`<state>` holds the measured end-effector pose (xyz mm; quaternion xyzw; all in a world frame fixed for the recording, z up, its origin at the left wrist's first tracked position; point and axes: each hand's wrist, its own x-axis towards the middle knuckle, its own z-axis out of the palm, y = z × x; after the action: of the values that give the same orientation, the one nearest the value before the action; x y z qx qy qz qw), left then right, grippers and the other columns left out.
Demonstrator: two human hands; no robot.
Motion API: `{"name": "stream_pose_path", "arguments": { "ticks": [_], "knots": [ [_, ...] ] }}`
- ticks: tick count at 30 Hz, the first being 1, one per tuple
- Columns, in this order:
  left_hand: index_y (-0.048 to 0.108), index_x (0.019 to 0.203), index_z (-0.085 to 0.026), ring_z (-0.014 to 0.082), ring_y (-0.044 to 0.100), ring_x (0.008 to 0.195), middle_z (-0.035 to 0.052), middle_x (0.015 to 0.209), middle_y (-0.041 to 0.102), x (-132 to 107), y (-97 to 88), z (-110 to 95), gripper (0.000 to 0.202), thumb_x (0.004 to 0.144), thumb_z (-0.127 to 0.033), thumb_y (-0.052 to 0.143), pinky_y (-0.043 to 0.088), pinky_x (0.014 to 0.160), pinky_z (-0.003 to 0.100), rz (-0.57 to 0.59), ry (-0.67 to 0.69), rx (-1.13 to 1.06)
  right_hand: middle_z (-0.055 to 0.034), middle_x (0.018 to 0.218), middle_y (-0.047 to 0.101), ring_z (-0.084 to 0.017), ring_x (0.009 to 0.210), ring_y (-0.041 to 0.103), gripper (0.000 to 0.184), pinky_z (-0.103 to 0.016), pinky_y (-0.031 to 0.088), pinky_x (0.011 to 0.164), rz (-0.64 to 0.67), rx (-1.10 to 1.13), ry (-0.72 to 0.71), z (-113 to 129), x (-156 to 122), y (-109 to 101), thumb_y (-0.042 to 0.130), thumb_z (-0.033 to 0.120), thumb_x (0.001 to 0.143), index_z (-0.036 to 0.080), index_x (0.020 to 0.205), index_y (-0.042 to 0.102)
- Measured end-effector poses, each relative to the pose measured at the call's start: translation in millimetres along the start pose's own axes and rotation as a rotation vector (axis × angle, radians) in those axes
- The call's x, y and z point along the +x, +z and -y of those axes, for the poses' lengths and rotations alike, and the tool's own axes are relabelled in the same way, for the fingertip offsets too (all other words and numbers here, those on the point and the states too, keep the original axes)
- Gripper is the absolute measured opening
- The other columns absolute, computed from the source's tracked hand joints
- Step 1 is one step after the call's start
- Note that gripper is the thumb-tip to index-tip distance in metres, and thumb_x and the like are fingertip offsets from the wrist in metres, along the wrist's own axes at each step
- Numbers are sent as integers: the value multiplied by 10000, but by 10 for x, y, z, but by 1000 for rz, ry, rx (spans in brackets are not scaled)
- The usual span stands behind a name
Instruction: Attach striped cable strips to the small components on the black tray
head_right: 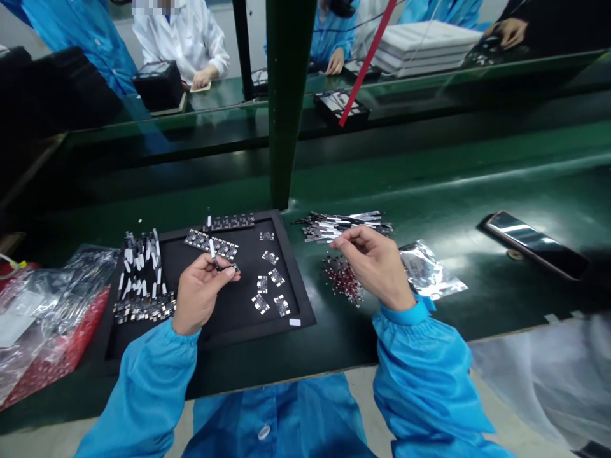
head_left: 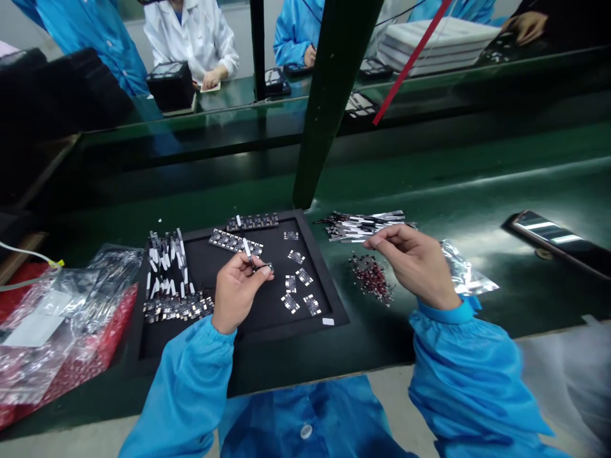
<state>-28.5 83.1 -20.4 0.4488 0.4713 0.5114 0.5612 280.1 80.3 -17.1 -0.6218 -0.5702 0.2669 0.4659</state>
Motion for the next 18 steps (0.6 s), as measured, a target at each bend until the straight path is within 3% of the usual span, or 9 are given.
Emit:
{"name": "stream_pose_path", "arguments": {
  "ticks": [4, 8, 12, 18],
  "knots": [
    [717, 1039, -150, 133, 682, 744, 28, 902, 676, -15, 5, -12, 305, 777, -285, 793, 606, 737, 288, 44, -55, 102, -33, 757, 715, -170, 687, 665, 148, -279, 513, 625, 128, 146, -42, 316, -164, 307, 682, 338, 889, 195, 851, 674],
    [738, 954, -136, 146, 678, 701, 38, 820, 709, -19, 16, -26, 248, 779, -306, 784, 603, 714, 302, 78, -85, 142, -23, 786, 696, -161, 719, 649, 112, -276, 511, 651, 306, 184, -114, 506, -294, 663, 658, 303, 906, 196, 896, 690],
    [718, 917, -135, 152, 690, 686, 26, 755, 702, -23, 26, -25, 233, 774, -304, 791, 605, 693, 297, 98, -115, 105, -11, 779, 669, -142, 703, 610, 104, -261, 473, 632, 387, 171, -150, 538, -331, 882, 621, 261, 919, 188, 874, 680],
    [700, 880, -128, 159, 711, 682, 36, 753, 709, -41, 44, -25, 215, 772, -291, 790, 605, 673, 281, 174, -196, 81, -5, 762, 658, -132, 690, 593, 115, -243, 458, 613, 458, 188, -111, 455, -342, 965, 595, 237, 924, 183, 848, 663]
  ]
}}
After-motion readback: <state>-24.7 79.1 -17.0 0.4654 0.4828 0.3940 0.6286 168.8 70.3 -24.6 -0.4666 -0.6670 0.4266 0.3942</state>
